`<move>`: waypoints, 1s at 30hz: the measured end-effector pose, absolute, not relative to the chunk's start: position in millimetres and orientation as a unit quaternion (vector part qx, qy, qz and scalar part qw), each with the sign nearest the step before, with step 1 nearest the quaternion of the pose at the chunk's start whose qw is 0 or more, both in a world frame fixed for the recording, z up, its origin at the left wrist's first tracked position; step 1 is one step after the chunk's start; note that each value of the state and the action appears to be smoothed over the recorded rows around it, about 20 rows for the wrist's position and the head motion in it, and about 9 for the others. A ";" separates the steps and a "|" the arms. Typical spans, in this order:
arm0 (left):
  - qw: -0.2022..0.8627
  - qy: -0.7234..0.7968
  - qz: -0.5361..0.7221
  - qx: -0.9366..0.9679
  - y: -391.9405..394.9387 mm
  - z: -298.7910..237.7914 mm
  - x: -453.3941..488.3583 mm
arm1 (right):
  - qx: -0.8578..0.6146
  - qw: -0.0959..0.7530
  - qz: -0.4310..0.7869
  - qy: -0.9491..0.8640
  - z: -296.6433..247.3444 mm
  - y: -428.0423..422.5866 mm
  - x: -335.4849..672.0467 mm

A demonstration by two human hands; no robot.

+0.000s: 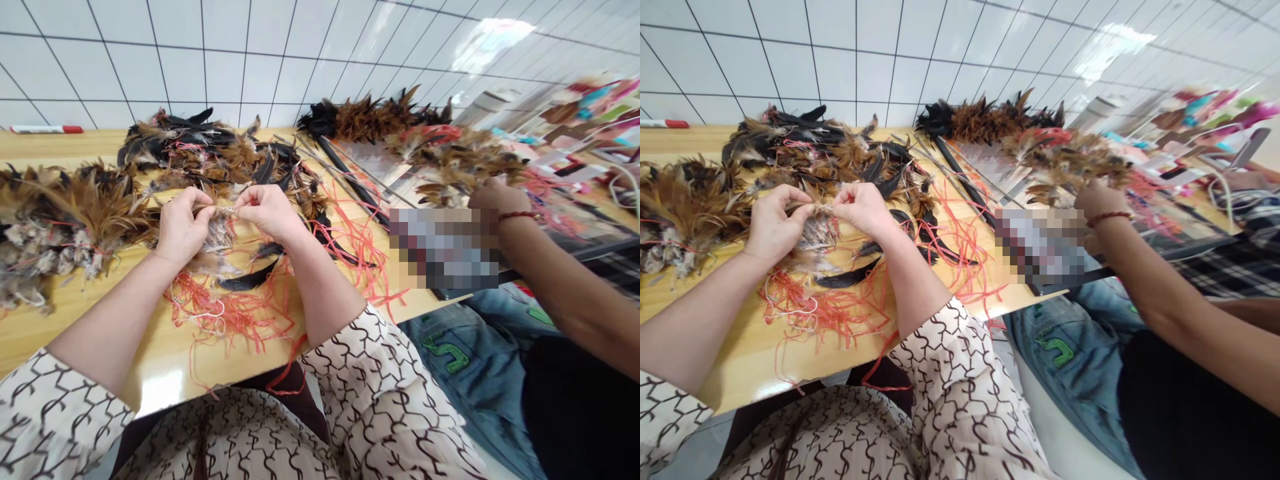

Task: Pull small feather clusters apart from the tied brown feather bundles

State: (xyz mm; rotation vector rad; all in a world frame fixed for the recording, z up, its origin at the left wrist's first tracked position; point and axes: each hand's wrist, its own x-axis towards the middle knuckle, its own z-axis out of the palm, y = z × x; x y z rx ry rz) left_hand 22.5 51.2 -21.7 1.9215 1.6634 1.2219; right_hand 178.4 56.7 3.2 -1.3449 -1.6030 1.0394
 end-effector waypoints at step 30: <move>0.106 0.424 0.332 0.836 54.9 -30.2 16.1 | -0.516 0.572 0.424 -0.476 16.5 67.3 209.3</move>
